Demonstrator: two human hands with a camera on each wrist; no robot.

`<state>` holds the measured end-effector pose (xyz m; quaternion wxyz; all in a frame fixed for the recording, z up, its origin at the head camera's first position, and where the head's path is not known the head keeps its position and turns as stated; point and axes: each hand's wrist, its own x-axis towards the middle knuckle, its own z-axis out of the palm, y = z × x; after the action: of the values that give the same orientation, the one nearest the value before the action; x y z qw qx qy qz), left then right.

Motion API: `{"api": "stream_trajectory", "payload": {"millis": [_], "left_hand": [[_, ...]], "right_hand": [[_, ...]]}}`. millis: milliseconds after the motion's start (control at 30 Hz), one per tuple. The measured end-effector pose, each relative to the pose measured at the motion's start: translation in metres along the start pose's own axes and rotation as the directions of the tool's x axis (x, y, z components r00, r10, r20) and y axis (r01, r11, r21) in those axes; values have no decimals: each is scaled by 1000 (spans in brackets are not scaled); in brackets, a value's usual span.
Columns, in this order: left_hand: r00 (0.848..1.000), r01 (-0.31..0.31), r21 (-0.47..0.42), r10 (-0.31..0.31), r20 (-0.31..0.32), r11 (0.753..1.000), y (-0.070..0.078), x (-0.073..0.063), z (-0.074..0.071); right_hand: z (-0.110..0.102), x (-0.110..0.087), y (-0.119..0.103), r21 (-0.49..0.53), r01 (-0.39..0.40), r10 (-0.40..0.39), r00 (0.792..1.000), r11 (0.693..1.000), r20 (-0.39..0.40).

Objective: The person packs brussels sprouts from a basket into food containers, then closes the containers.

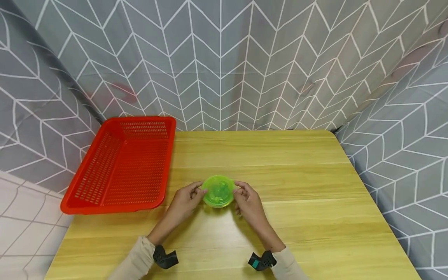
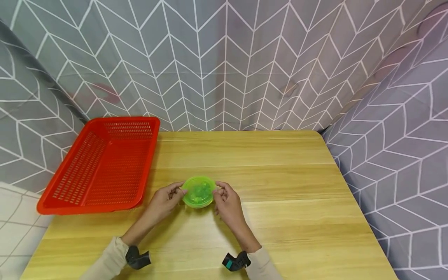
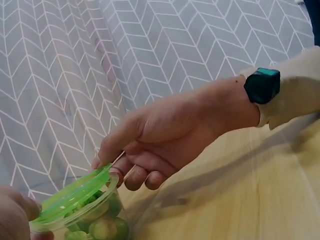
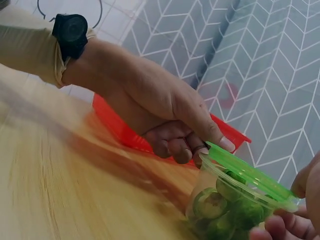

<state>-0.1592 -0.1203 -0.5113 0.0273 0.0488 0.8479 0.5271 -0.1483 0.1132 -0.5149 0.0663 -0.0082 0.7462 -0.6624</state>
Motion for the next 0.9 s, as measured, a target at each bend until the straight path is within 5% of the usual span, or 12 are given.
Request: {"api": "stream_trajectory", "payload": {"millis": [367, 600, 900], "left_hand": [[999, 46, -255, -52, -13, 966, -9, 1, 12], [987, 159, -407, -145, 66, 899, -11, 4, 10], [992, 126, -420, -102, 81, 899, -10, 3, 10]], "right_hand": [[-3, 5, 7, 167, -14, 6, 999, 986, 48], [-3, 8, 13, 257, 43, -65, 995, 966, 78], [-5, 10, 23, 302, 88, -126, 986, 949, 110]]}}
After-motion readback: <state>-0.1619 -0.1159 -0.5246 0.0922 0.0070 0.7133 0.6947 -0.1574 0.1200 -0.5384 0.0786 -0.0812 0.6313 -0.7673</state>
